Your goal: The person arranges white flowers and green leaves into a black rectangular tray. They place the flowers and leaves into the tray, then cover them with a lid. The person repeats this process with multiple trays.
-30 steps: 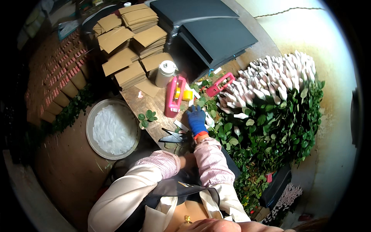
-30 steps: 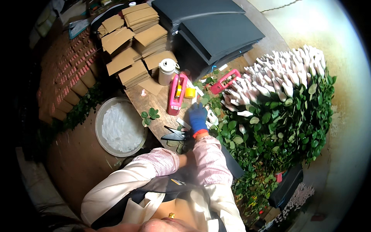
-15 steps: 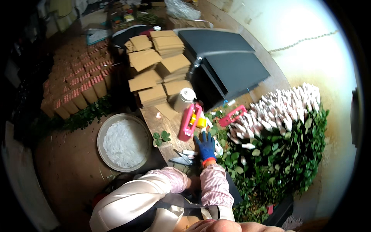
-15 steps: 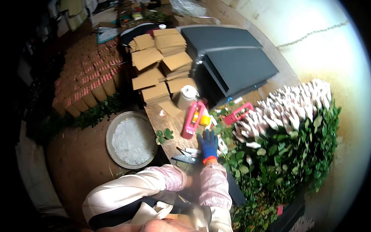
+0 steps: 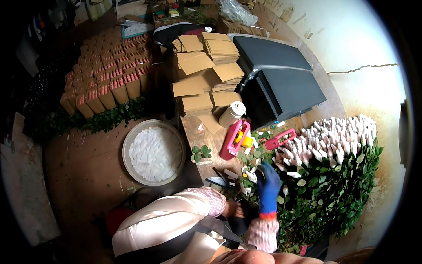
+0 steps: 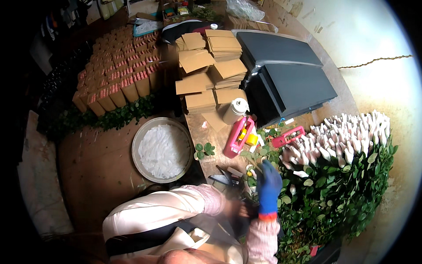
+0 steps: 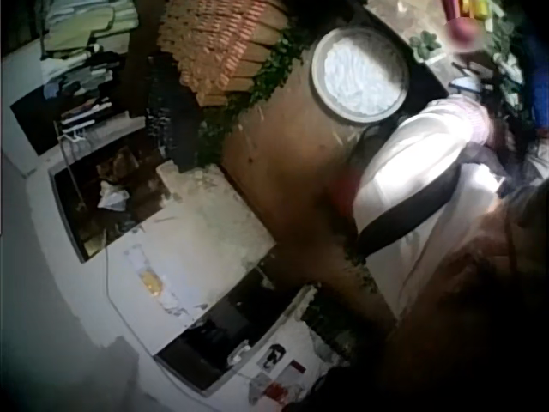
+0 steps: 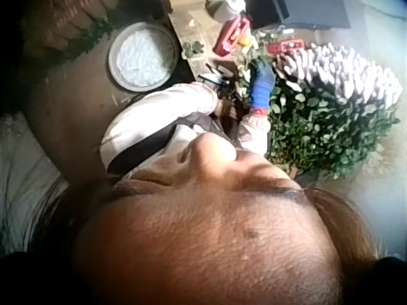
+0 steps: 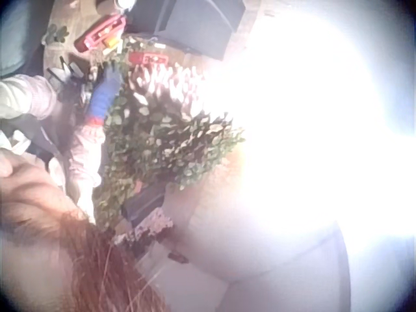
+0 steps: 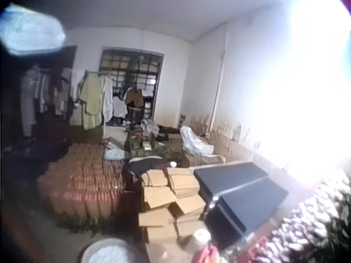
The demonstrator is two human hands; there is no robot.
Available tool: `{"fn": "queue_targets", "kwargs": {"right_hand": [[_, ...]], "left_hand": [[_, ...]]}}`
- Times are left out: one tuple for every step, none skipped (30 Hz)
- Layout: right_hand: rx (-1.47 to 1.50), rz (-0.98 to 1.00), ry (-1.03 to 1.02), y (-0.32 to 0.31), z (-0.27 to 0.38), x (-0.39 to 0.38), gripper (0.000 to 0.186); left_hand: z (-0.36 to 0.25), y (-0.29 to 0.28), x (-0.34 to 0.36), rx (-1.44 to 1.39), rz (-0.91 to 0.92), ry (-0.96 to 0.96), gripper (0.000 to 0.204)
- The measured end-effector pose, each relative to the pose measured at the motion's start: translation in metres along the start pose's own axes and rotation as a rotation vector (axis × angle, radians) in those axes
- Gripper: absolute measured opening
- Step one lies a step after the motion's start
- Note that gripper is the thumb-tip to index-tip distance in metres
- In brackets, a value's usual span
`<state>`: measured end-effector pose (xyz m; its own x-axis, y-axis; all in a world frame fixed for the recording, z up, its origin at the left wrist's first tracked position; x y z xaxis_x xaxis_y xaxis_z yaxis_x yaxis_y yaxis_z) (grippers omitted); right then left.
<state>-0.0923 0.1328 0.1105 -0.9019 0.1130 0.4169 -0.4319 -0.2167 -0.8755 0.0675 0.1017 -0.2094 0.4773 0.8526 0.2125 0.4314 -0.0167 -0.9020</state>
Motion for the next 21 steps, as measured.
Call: {"fn": "queue_targets", "kwargs": {"right_hand": [[0.103, 0.052, 0.156, -0.027, 0.018, -0.013, 0.022], [0.179, 0.092, 0.23, -0.037, 0.018, -0.044, 0.021], [0.516, 0.147, 0.458, -0.025, -0.013, -0.108, 0.022], [0.723, 0.208, 0.664, -0.011, -0.017, -0.154, 0.025], [0.701, 0.324, 0.818, -0.007, -0.014, -0.187, 0.026], [0.796, 0.276, 0.845, 0.006, -0.018, -0.219, 0.03], [0.848, 0.27, 0.941, 0.021, -0.029, -0.264, 0.031], [0.869, 0.141, 1.032, 0.027, -0.039, -0.285, 0.027], [0.949, 0.119, 1.135, 0.034, -0.046, -0.301, 0.024], [1.028, 0.092, 1.24, 0.039, -0.055, -0.315, 0.022], [0.964, 0.145, 1.257, 0.046, -0.064, -0.32, 0.021], [0.927, 0.131, 1.227, 0.059, -0.077, -0.338, 0.022], [0.913, 0.191, 1.214, 0.07, -0.083, -0.344, 0.023], [0.897, 0.244, 1.199, 0.08, -0.09, -0.348, 0.025], [0.867, 0.298, 1.272, 0.089, -0.095, -0.359, 0.028], [0.835, 0.375, 1.324, 0.1, -0.102, -0.363, 0.032], [0.803, 0.433, 1.399, 0.105, -0.104, -0.37, 0.036], [0.749, 0.444, 1.346, 0.108, -0.105, -0.37, 0.037], [0.698, 0.451, 1.297, 0.109, -0.103, -0.368, 0.038], [0.64, 0.456, 1.245, 0.109, -0.104, -0.365, 0.04], [0.625, 0.467, 1.274, 0.11, -0.104, -0.369, 0.045]], "left_hand": [[-0.003, -0.015, -0.006, -0.074, 0.038, -0.005, 0.091], [-0.004, -0.029, -0.011, -0.143, 0.065, -0.014, 0.092], [-0.007, -0.032, -0.011, -0.164, 0.124, 0.024, 0.09], [-0.005, -0.035, -0.012, -0.139, 0.116, 0.006, 0.078], [-0.004, -0.036, -0.011, -0.112, 0.088, 0.011, 0.066], [-0.002, -0.037, -0.013, -0.1, 0.034, 0.019, 0.054], [-0.002, -0.031, -0.008, -0.133, -0.06, 0.06, 0.043], [0.001, -0.023, -0.008, -0.183, -0.211, 0.087, 0.032], [0.003, -0.024, -0.012, -0.194, -0.293, 0.119, 0.023], [-0.007, -0.027, -0.012, 0.128, -0.255, 0.133, 0.027], [-0.014, -0.046, -0.014, 0.169, -0.113, 0.129, 0.028], [-0.022, -0.063, -0.016, 0.212, 0.029, 0.136, 0.029], [-0.017, -0.039, -0.012, 0.199, 0.104, 0.111, 0.03], [-0.014, -0.041, -0.014, 0.19, 0.041, 0.118, 0.03], [-0.012, -0.042, -0.017, 0.179, -0.023, 0.126, 0.03], [-0.009, -0.047, -0.023, 0.177, -0.094, 0.108, 0.03], [-0.003, -0.066, -0.036, 0.1, -0.213, 0.063, 0.029], [0.003, -0.086, -0.054, 0.035, -0.329, 0.049, 0.029], [0.01, -0.108, -0.073, -0.031, -0.442, 0.037, 0.029], [0.018, -0.132, -0.094, -0.096, -0.56, 0.027, 0.03], [0.029, -0.163, -0.116, -0.087, -0.624, -0.143, 0.028]]}}
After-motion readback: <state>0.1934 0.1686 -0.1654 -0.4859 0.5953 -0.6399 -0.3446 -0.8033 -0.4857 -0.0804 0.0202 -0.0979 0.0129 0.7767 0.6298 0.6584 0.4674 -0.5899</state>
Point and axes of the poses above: each hand's wrist, its own x-axis towards the middle knuckle, its own y-axis out of the palm, z = x × y, the point moved 6 cm from there along x, towards the middle knuckle, and after that the axes turned 2 degrees about -x, right-handed, at the moved point
